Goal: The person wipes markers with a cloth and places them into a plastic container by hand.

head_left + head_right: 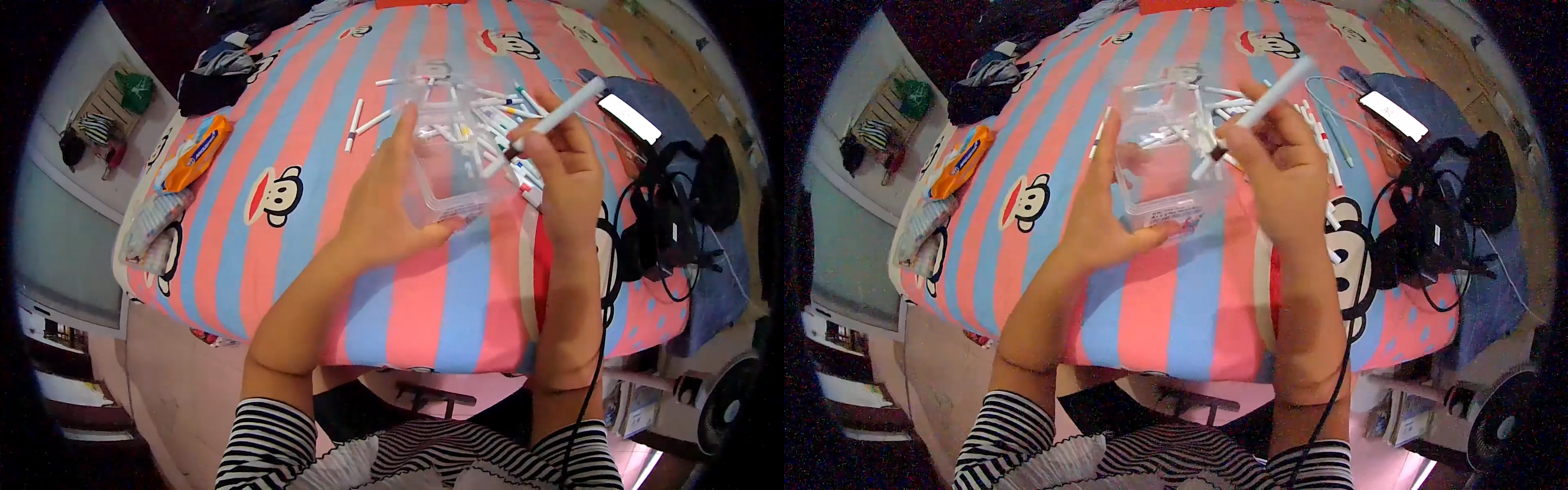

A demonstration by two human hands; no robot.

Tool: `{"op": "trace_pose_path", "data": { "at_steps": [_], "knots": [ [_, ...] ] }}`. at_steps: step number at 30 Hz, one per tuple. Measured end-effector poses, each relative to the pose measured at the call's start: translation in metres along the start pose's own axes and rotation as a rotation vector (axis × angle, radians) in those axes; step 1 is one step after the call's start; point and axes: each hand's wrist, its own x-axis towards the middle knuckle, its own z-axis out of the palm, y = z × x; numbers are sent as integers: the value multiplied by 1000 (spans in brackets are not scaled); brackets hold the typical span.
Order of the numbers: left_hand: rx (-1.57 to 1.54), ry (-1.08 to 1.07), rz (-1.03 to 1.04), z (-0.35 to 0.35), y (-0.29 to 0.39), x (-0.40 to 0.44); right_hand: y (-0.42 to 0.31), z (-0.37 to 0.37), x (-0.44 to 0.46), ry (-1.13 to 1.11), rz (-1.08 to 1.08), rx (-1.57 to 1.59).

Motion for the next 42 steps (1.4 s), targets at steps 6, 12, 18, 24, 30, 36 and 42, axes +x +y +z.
{"op": "trace_pose_path", "data": {
  "at_steps": [6, 12, 18, 24, 30, 36, 42],
  "knots": [
    [97, 92, 112, -2, -7, 1, 10, 5, -4, -128, -33, -339],
    [39, 110, 59, -1, -10, 3, 6, 12, -4, -38, 45, -133],
    [22, 165, 64, -1, -23, 8, 19, -19, 13, 78, 107, -208],
    [54, 304, -6, -1, -27, 10, 51, -17, 8, -34, 274, -843],
    [61, 249, -58, 5, -30, 9, 73, 6, -3, -272, 64, -1366],
    [22, 255, -4, 6, -34, 9, 63, 2, -3, -260, 203, -1315],
    [3, 224, -62, 4, -31, 9, 54, -9, 4, -28, 258, -975]
  ]
}}
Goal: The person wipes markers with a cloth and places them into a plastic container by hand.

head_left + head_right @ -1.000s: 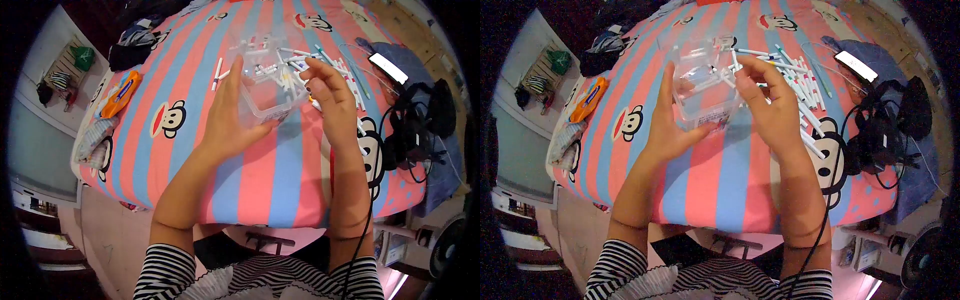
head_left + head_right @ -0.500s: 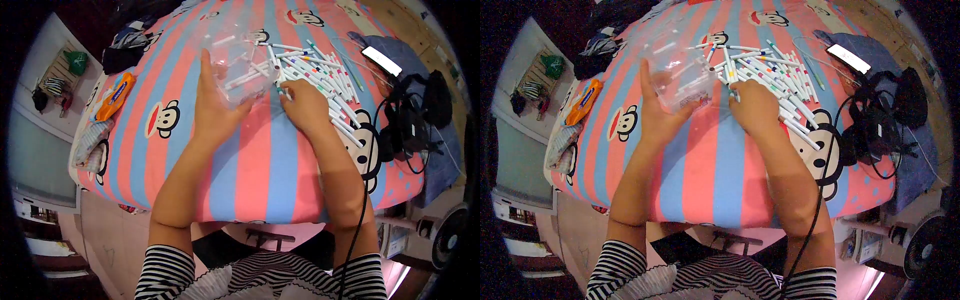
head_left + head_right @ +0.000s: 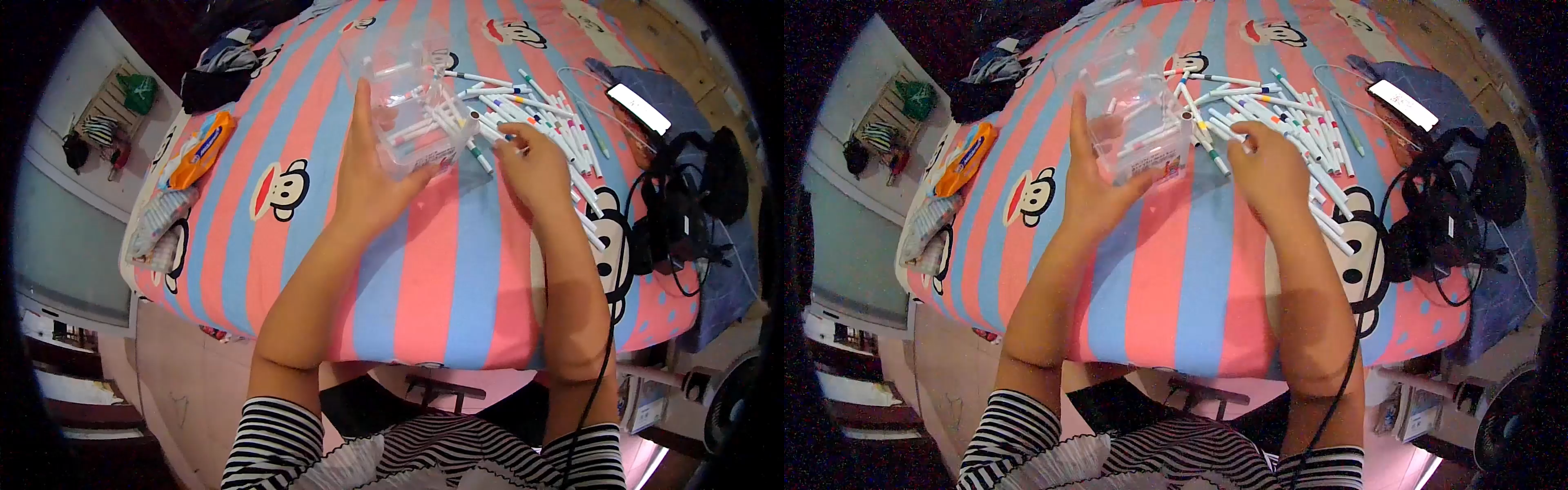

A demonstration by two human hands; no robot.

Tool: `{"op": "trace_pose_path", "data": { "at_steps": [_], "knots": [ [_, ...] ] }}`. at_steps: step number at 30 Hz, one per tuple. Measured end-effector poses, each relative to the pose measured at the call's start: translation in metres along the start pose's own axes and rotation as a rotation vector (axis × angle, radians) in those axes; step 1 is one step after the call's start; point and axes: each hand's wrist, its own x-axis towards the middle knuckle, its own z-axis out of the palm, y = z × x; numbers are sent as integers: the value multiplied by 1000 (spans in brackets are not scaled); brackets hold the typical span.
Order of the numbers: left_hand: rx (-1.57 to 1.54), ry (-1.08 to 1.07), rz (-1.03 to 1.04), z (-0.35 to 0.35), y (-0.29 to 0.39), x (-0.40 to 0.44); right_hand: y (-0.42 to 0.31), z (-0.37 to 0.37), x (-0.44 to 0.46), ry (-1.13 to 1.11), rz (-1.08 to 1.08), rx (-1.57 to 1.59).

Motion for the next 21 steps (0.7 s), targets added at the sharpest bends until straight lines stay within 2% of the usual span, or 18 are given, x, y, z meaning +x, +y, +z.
{"op": "trace_pose_path", "data": {
  "at_steps": [1, 5, 8, 12, 15, 19, 21],
  "knots": [
    [5, -2, -8, -1, 0, 0, 4, 1, 2, 114, -52, 106],
    [-32, -7, -30, 1, -1, 0, 4, -13, 12, 158, 93, 595],
    [-71, -14, -39, 1, -2, 0, 3, -23, 14, 178, 124, 775],
    [-80, -51, -65, -1, 1, 0, 4, -29, 16, 106, 156, 1220],
    [-100, -54, -77, 0, -2, 0, 13, -30, 20, 60, 144, 1445],
    [-101, -53, -84, 1, 1, -1, 14, -34, 20, 94, 136, 1573],
    [-31, -21, -4, 2, 4, -3, 14, -36, 22, 65, 120, 1631]
  ]
}}
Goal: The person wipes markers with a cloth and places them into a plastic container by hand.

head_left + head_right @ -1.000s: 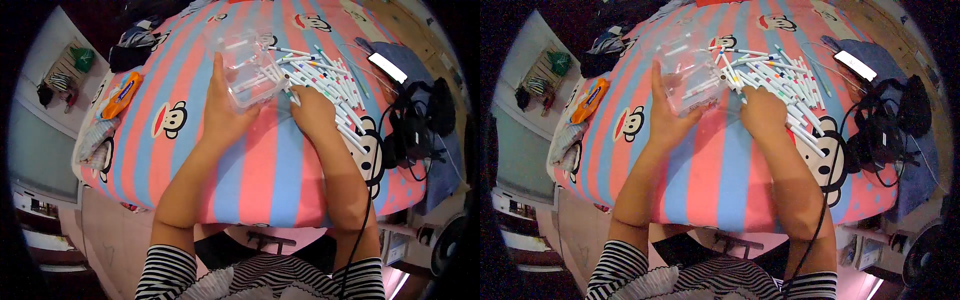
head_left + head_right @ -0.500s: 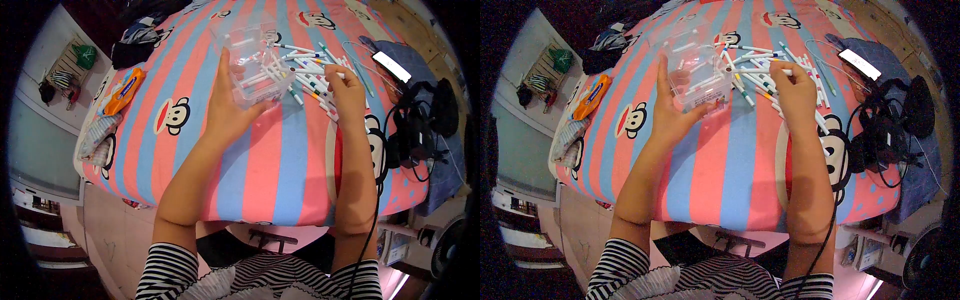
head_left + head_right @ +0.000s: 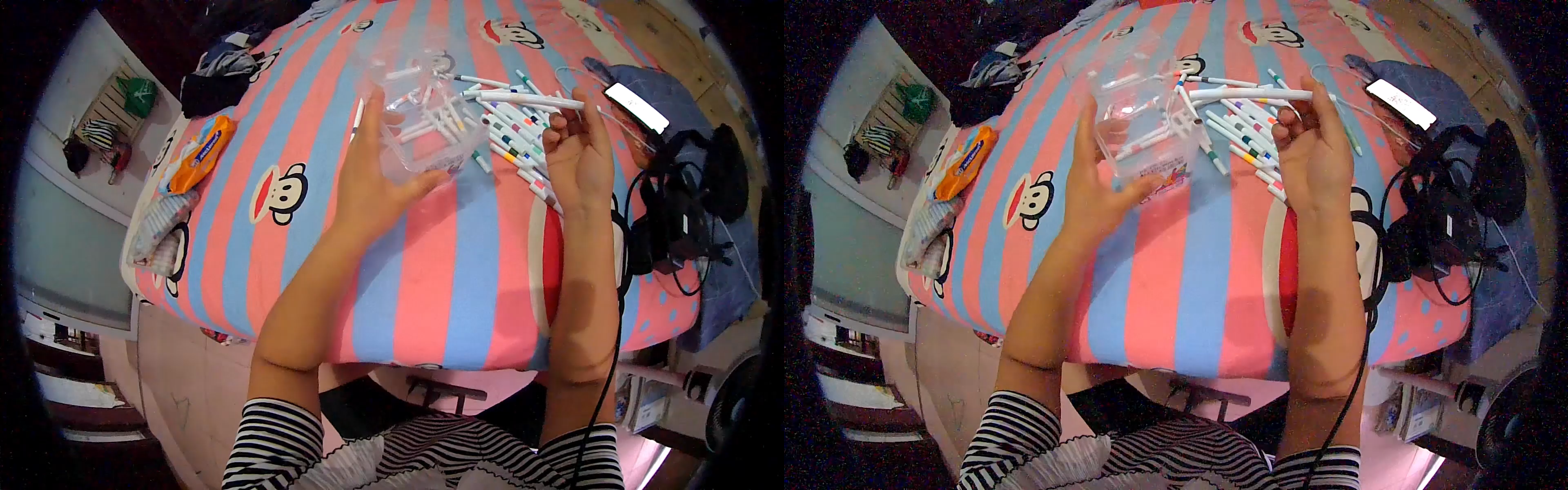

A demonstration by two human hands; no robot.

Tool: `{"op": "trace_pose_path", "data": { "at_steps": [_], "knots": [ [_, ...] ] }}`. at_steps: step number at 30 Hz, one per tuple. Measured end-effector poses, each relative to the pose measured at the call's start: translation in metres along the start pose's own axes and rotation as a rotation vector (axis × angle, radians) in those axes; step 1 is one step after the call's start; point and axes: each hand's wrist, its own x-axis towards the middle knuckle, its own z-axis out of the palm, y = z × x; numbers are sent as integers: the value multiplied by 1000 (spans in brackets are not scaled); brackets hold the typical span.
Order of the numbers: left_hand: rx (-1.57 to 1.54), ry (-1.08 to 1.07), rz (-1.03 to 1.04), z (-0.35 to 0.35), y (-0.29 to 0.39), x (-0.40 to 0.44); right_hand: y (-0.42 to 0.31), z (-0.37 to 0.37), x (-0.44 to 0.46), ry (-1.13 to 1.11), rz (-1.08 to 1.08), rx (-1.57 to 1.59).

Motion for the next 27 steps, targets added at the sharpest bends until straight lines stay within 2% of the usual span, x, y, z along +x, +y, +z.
{"op": "trace_pose_path", "data": {
  "at_steps": [3, 6, 7, 9, 10, 13, 14, 17, 18, 22, 27],
  "knots": [
    [193, 54, 236, 1, -3, -1, -2, -4, 1, -47, 100, 224],
    [327, 120, 455, 4, -11, -5, -8, 8, -3, 146, 111, 333],
    [354, 147, 516, 5, -11, -6, -8, 3, -2, 57, 142, 388],
    [448, 195, 509, 11, -1, -13, -8, -14, 4, -127, 208, 488],
    [494, 219, 499, 14, 4, -17, -11, -8, 2, -32, 261, 553],
    [579, 200, 549, 21, 18, -26, -13, -5, -2, -16, 321, 515],
    [583, 227, 605, 23, 19, -26, -14, -4, -2, 86, 330, 508],
    [563, 283, 728, 28, 20, -29, -12, -7, 0, 52, 323, 492],
    [535, 290, 734, 28, 22, -30, -8, -1, -2, 150, 234, 429],
    [451, 298, 753, 26, 23, -32, -10, -1, -3, 122, 259, 455],
    [450, 302, 807, 25, 19, -32, -11, -10, 0, -48, 308, 498]
  ]
}}
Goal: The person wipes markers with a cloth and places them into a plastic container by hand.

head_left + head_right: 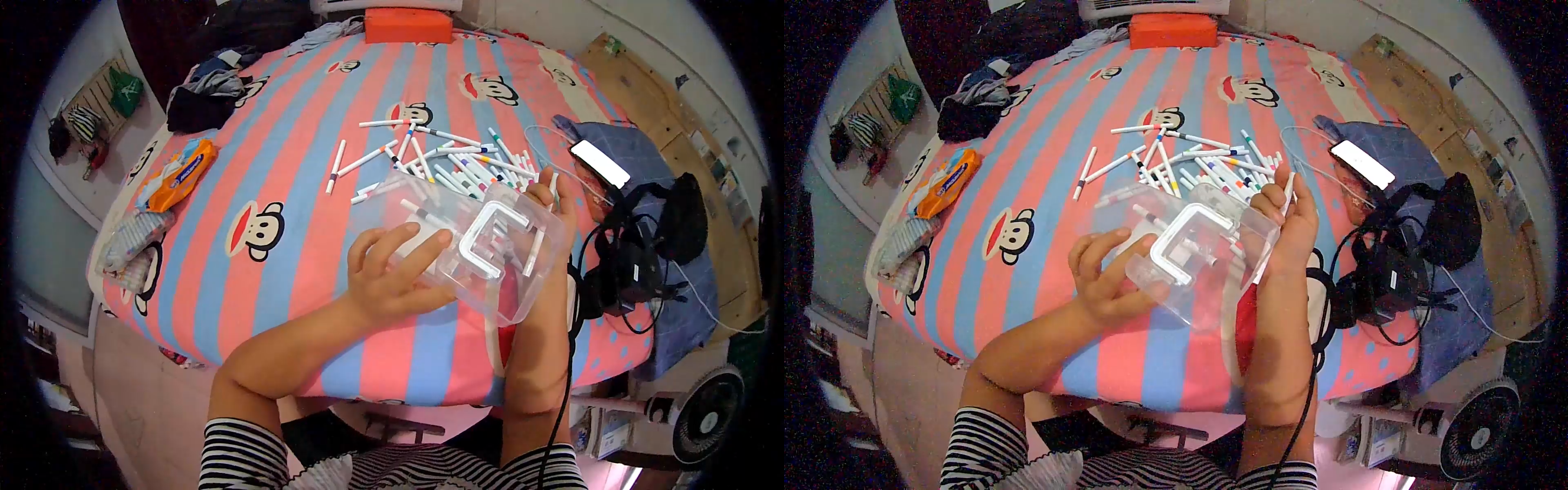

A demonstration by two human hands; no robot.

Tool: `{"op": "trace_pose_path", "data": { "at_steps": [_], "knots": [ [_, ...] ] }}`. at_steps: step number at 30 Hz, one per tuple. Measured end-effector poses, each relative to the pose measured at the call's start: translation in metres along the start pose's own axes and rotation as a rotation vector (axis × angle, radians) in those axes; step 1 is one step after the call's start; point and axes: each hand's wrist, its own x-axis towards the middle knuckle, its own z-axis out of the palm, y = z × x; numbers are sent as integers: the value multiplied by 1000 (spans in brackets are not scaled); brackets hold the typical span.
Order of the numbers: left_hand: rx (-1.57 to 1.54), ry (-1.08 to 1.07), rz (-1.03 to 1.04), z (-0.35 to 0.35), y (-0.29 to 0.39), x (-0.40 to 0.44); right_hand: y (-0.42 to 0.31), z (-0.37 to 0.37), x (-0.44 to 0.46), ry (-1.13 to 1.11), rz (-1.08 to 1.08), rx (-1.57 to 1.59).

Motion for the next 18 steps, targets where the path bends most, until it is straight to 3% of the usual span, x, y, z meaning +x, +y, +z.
{"op": "trace_pose_path", "data": {
  "at_steps": [13, 18],
  "knots": [
    [15, 9, -2, 0, -2, 0, 3, 6, -1, 44, 0, 29],
    [-12, 7, -173, 5, -5, 0, 7, 13, -6, 28, -87, -156]
  ]
}}
